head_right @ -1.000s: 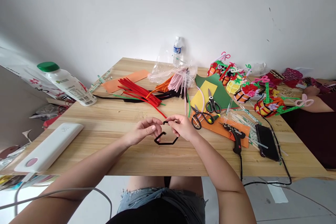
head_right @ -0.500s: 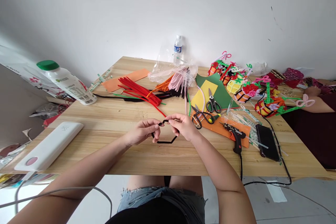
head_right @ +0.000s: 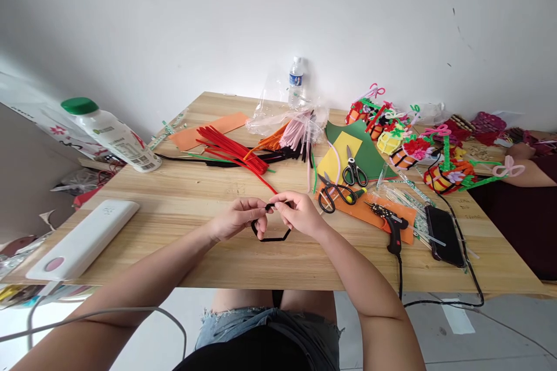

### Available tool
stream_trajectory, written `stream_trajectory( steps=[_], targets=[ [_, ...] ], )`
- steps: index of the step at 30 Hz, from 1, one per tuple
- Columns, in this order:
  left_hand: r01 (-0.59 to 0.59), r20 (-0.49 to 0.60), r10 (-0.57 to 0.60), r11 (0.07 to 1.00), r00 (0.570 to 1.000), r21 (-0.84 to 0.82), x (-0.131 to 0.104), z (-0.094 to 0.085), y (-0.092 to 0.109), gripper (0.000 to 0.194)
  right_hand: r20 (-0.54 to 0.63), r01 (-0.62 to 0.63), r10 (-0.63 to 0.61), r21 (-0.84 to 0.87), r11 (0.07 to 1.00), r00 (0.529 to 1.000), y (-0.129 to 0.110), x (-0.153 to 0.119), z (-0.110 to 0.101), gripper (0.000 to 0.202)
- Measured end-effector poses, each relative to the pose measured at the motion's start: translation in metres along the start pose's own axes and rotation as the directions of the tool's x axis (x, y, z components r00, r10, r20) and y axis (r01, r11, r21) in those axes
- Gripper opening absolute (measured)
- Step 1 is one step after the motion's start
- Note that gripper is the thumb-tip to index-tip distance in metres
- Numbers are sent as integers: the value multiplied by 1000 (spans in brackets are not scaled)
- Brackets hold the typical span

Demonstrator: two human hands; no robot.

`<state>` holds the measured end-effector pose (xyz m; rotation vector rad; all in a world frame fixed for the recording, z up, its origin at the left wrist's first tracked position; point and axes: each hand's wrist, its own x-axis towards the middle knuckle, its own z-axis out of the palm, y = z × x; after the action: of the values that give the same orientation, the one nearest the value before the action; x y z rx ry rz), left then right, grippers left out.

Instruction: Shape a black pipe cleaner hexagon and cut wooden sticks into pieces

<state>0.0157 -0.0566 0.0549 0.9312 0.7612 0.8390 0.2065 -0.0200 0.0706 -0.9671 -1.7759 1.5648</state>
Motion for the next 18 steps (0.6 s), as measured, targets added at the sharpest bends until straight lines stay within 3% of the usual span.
stream_trajectory(
  steps=[6, 14, 16, 18],
  targets=[
    [-14, 43, 17, 998, 999, -59, 0, -2, 1, 38, -47, 69, -75, -112, 991, 996, -5, -2, 5, 22],
    [2, 7, -2, 999, 1000, -51, 0, 1, 3, 34, -34, 113, -120, -178, 978, 992, -6, -2, 7, 20],
    [1, 5, -1, 997, 1000, -78, 0, 1, 4, 32, -30, 191, -206, -268, 944, 978, -4, -1, 5, 19],
    [10, 17, -9, 994, 1000, -110, 0, 0, 4, 30, -2, 328, -357, -390, 860, 934, -3, 0, 4, 17]
  ],
)
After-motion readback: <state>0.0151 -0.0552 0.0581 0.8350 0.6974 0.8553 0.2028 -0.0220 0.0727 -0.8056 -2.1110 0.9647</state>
